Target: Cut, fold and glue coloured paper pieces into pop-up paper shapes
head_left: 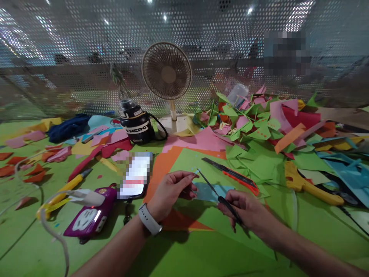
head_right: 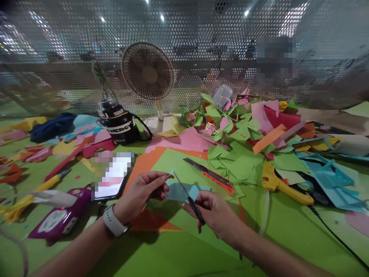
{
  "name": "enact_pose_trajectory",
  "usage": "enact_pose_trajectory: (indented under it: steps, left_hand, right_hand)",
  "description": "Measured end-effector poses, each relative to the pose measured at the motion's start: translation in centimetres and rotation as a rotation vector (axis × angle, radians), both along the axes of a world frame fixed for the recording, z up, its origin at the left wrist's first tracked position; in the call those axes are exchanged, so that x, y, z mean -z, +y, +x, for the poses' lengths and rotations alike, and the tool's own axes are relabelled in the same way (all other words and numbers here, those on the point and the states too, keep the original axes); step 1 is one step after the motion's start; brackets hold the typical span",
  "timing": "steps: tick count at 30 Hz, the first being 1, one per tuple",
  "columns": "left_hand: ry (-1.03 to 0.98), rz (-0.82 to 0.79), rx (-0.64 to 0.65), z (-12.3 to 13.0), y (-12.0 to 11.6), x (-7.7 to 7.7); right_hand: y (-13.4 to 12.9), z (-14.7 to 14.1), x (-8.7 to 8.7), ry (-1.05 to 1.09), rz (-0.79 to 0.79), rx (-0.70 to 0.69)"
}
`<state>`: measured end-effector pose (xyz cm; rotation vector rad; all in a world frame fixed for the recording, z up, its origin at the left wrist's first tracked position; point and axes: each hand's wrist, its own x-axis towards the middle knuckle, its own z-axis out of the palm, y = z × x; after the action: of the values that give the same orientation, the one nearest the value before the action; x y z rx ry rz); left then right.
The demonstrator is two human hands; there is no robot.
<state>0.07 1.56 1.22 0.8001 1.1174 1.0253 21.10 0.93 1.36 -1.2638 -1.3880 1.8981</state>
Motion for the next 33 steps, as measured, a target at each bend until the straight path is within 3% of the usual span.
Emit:
enact_pose_trajectory:
  steps: [14,24,33]
  left_hand:
    - [0.023,0.004,-0.034,0.2,0.0,-0.3]
    - [-0.019,0.004,-0.045,0.3,-0.1,-0.5]
    - [-0.121,-0.005,0.009,0.2,-0.2,-0.2]
  right_hand:
    - [0.0,0.2,0.1,-0.021,0.022,-0.013]
    - [-0.3,0.1,-1.0,-0.044,0.01,-0.052]
    - [-0.3,0.3,0.3,0.039,0.01,-0.075]
